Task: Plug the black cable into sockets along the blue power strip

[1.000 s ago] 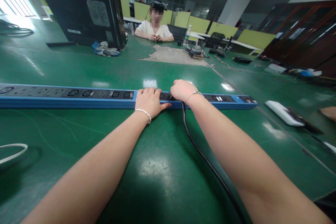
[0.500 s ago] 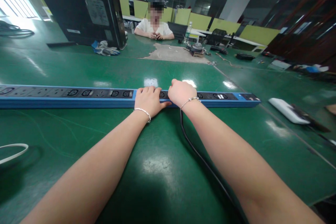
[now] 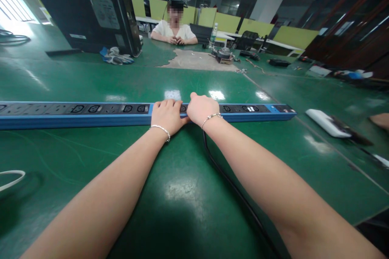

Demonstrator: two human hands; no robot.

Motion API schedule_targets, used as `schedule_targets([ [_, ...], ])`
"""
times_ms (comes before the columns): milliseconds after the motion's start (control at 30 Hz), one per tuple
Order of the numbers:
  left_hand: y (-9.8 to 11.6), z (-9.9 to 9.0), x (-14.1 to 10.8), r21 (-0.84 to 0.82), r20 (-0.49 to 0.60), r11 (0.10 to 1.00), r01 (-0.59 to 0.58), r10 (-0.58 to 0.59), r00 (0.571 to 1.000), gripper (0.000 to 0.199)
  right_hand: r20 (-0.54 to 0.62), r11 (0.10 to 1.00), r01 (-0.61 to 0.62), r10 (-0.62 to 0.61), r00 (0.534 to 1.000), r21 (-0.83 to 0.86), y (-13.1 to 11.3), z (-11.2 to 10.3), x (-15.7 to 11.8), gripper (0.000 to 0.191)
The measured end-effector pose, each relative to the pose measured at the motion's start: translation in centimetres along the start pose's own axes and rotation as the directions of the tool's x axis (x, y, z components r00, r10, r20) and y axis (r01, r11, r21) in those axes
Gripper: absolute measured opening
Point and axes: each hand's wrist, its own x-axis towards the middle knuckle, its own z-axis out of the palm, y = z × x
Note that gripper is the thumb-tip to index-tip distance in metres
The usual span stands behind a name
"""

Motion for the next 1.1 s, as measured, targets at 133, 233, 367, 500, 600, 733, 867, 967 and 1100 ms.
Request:
schedule_targets([
  [133, 0.0, 0.0, 0.0, 0.005, -0.003, 1.0, 0.006, -0.006, 1.0, 0.05, -0.014, 1.0, 0.008, -0.008, 1.0, 0.016, 0.1, -0.1, 0.1, 0.025],
  [233, 0.0, 0.1, 0.0, 0.0, -0.009, 1.0, -0.003, 0.003, 1.0, 0.051, -0.013, 1.0, -0.015, 0.015, 1.0, 0.024, 0.2, -0.1, 0.1, 0.027],
  [367, 0.2, -0.1, 0.0, 0.011, 0.002, 1.0, 0.003, -0.003, 1.0, 0.052, 0.024, 0.996, -0.04, 0.038, 0.999, 0.08, 0.6, 0.1, 0.4, 0.027],
  [500, 0.2, -0.2, -0.1, 0.017, 0.015, 1.0, 0.012, -0.012, 1.0, 0.055, 0.01, 0.978, -0.086, 0.086, 0.996, 0.189, 1.5, 0.7, 0.7, 0.029],
  [600, -0.1, -0.2, -0.2, -0.021, -0.005, 0.998, -0.061, 0.061, 0.998, 0.056, -0.044, 0.959, -0.069, 0.084, 0.995, 0.274, 2.5, 1.5, 0.3, 0.03],
  [733, -0.2, -0.4, -0.2, -0.107, -0.088, 0.989, -0.098, 0.089, 0.992, 0.042, -0.171, 0.959, 0.015, 0.035, 0.985, 0.285, 4.2, 2.4, -0.7, 0.04],
  [867, 0.6, -0.8, 0.0, -0.232, -0.127, 0.971, -0.049, 0.019, 0.992, 0.037, -0.297, 0.984, -0.013, 0.066, 0.953, 0.179, 5.4, 3.3, -1.0, 0.038],
  [967, 2.0, -1.5, 0.5, -0.263, -0.089, 0.965, 0.003, -0.027, 0.996, 0.038, -0.331, 0.986, 0.028, 0.028, 0.943, 0.163, 5.6, 4.0, -0.6, 0.034],
  [1100, 4.4, -2.4, 2.2, -0.197, 0.109, 0.973, 0.118, -0.098, 0.989, 0.04, -0.274, 0.983, 0.066, -0.018, 0.962, 0.169, 5.6, 4.5, -0.1, 0.035],
])
